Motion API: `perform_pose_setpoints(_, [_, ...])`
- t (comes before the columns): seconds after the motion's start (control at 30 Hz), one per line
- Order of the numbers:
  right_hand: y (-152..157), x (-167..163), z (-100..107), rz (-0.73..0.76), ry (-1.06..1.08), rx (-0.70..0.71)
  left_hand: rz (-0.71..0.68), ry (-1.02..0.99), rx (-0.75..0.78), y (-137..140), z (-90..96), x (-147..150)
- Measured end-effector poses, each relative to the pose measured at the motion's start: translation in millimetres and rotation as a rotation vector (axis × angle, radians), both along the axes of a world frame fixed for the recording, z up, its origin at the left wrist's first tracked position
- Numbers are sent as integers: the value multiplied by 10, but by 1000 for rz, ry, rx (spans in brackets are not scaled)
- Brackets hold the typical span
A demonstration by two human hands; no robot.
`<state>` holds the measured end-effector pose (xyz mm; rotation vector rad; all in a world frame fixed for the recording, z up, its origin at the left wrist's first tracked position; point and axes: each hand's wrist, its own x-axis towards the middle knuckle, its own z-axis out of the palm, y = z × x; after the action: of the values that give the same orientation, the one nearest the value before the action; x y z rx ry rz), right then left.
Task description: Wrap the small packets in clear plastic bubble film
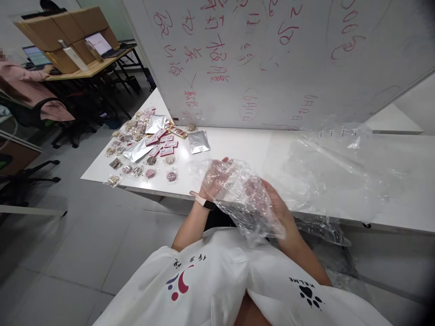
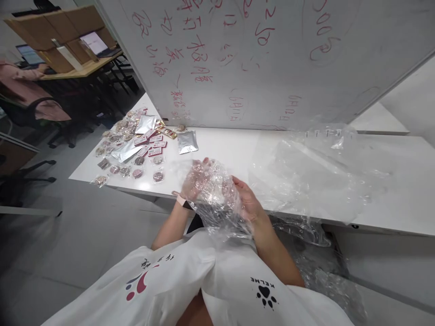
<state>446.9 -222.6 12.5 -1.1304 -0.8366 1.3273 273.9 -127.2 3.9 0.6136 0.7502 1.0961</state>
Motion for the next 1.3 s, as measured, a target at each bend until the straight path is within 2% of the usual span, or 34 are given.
perform_pose_setpoints(0.1, [78, 269, 121, -175, -23, 49, 326, 342, 45, 182, 95, -239])
perform_pose_setpoints(0.17, [114, 477, 189, -318, -109, 105, 443, 567, 161, 254, 210, -441])
perform_pose_setpoints(0.2, [125, 580, 220, -382, -141, 123, 452, 644, 219, 277, 290, -548])
perform_pose_setpoints(0.27, [130, 785, 273, -533, -168, 162, 399, 743, 289, 310, 483, -769])
perform_pose_setpoints(0.33, [113, 993, 300, -684, -164, 217, 267, 793, 299, 350, 683, -982])
perform_pose_setpoints(0.37, [96, 1099, 295, -728, -168, 238, 193, 806, 296, 379, 765, -1072])
perform_pose_setpoints(0.43, [47, 1304, 242, -715, -237, 228, 72, 828, 291, 456, 846, -1192])
perform_pose_setpoints(0.5, [-14, 1478, 149, -622, -466, 144, 55, 866, 294, 539, 786, -1202])
perform_pose_setpoints(0.57, [-64, 1566, 71, -599, -869, 55, 85, 941, 315, 605, 594, -1093])
perform_pose_setpoints(0.6, [-75, 1558, 53, -637, -1086, 30, 99, 981, 336, 626, 467, -999])
perform_pose_setpoints(0.67, [-49, 1407, 63, -721, -1386, 62, 95, 1056, 389, 649, 199, -754])
perform_pose_setpoints(0.7, [-7, 1265, 78, -722, -1433, 123, 95, 1090, 410, 654, 78, -617])
perform_pose_setpoints(0.73, [55, 1089, 85, -662, -1425, 193, 91, 1123, 419, 658, -25, -481])
perform_pose_setpoints(0.8, [231, 696, 34, -378, -1338, 311, 60, 1186, 417, 669, -162, -252])
perform_pose_setpoints(0.87, [445, 365, -141, -16, -1325, 299, 15, 1244, 436, 695, -206, -139])
perform_pose_setpoints(0.93, [641, 192, -407, 188, -1360, 236, 20, 1293, 508, 755, -178, -179])
perform_pose_setpoints(1.03, [819, 200, -773, 244, -1418, 208, 182, 1373, 589, 938, -84, -460])
perform_pose_setpoints(1.1, [856, 265, -897, 226, -1439, 237, 297, 1455, 534, 1124, -37, -663])
perform_pose_setpoints(1.2, [849, 309, -927, 215, -1451, 246, 319, 1555, 357, 1449, -31, -793])
perform_pose_setpoints(1.3, [839, 295, -906, 216, -1465, 234, 285, 1544, 231, 1738, -89, -715])
